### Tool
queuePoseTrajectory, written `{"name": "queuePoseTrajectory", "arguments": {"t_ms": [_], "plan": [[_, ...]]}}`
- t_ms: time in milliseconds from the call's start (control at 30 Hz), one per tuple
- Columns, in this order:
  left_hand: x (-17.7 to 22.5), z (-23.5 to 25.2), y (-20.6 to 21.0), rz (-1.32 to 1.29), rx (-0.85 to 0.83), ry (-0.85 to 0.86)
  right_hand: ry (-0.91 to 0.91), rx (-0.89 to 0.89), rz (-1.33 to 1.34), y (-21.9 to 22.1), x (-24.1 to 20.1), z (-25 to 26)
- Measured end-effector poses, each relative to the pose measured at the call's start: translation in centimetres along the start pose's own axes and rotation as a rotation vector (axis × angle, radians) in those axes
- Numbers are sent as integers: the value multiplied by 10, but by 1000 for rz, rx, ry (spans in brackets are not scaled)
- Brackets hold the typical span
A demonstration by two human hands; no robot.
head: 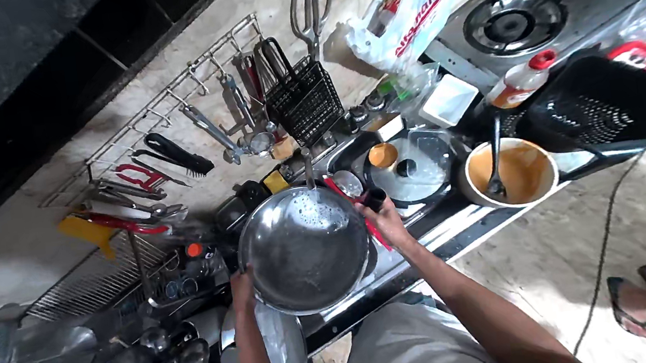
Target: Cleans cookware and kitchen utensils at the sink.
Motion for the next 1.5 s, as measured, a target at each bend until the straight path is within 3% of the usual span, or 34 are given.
{"name": "queuePoseTrajectory", "arguments": {"t_ms": [533,800,1200,1500], "plan": [[16,-18,-9,250,-168,28,75,-61,56,-17,-11,-5],[-2,-8,-3,103,-129,96,48,-100,62,-11,-8,7],[-27,0,80,-173,-273,23,-284,20,-85,-27,-77,-27],[-15,6,169,-144,-400,256,-496,53,-461,-11,-153,-71]]}}
Point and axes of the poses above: each hand's wrist, its own z-axis towards the middle knuckle, its own y-axis out of the palm, x = y × z, the point moved 3 cm from there along z, towards the middle knuckle, and after that the axes turned 14 degrees about y, right-handed, at the moved point
